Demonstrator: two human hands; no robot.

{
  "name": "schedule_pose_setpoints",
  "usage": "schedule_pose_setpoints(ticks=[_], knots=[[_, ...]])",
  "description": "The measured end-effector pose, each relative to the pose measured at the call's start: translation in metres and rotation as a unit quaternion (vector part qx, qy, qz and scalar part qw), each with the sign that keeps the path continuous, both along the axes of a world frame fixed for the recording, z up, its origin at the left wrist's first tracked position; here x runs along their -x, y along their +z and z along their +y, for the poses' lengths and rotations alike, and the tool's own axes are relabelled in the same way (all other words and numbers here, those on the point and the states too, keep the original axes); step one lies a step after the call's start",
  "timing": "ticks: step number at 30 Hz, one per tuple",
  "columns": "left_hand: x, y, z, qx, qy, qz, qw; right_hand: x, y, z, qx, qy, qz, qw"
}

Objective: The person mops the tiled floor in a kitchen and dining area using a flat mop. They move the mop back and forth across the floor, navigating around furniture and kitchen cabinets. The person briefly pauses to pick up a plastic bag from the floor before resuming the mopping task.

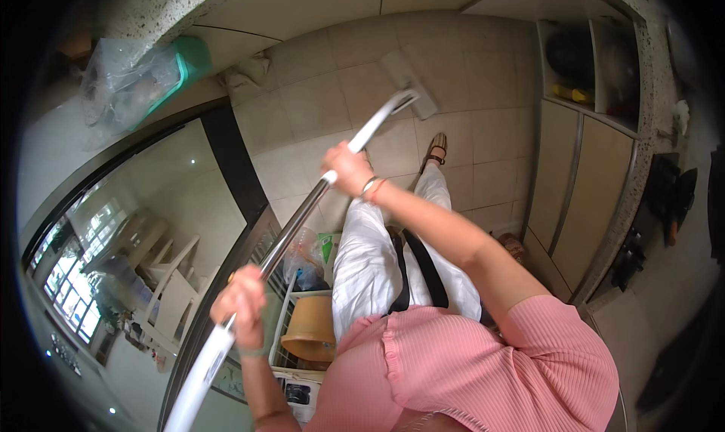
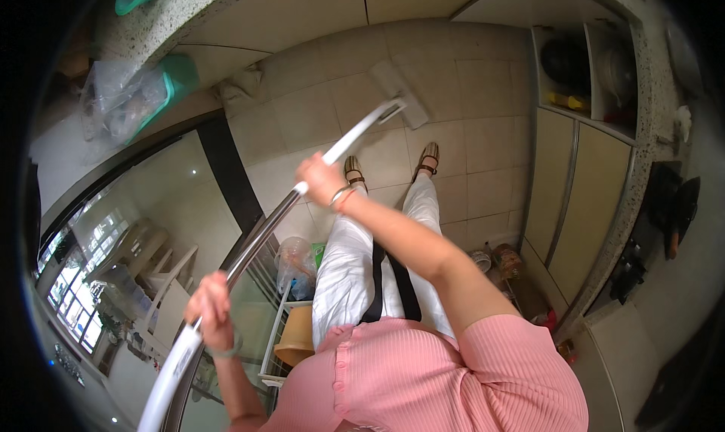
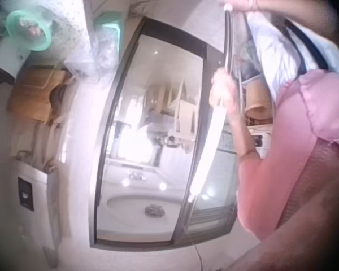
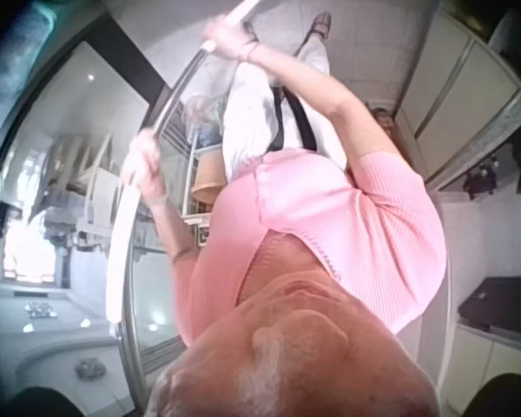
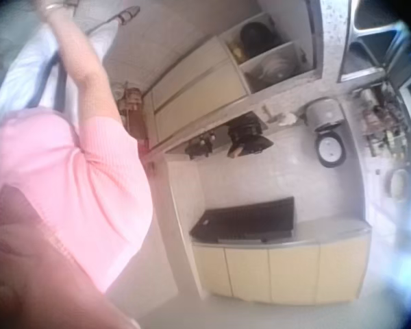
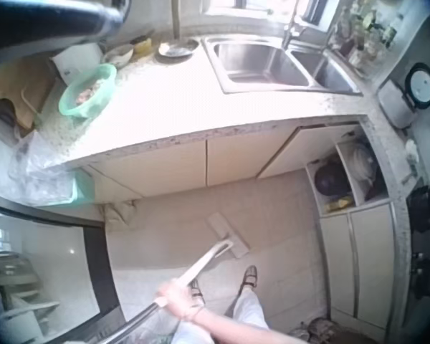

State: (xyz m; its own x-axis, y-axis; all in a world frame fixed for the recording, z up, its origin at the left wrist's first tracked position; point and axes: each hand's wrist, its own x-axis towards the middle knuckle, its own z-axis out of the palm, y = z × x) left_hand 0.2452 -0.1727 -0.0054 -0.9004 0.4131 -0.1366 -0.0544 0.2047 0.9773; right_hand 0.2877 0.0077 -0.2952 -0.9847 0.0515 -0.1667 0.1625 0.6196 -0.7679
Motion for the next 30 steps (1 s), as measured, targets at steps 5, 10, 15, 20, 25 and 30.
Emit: schedule_pose_setpoints(ticks=[5,10,15,20,25,30], knots=[[-0.026,0.038,-0.018,0.012,0.045,0.039,0.998,0.005,0.051,-0.043,0.123,0.092,-0.052,0.987],[-0.014,-0.002,0.025,-0.093,0.0,0.015,0.996,-0.01,0.025,0.025,0.051,0.035,0.02,0.998],[-0.032,-0.109,0.137,-0.205,-0.084,-0.03,0.975,-0.073,-0.04,0.186,-0.023,-0.052,-0.016,0.998],[-0.062,-0.148,0.216,-0.232,-0.168,-0.038,0.957,-0.125,-0.068,0.284,-0.097,-0.094,-0.049,0.99],[-0.02,-0.094,0.113,-0.096,-0.166,-0.055,0.98,-0.086,-0.062,0.16,-0.078,-0.13,0.019,0.988],[-0.017,0.024,0.011,0.038,-0.038,0.002,0.999,-0.017,0.015,-0.01,-0.009,-0.05,0.025,0.998]])
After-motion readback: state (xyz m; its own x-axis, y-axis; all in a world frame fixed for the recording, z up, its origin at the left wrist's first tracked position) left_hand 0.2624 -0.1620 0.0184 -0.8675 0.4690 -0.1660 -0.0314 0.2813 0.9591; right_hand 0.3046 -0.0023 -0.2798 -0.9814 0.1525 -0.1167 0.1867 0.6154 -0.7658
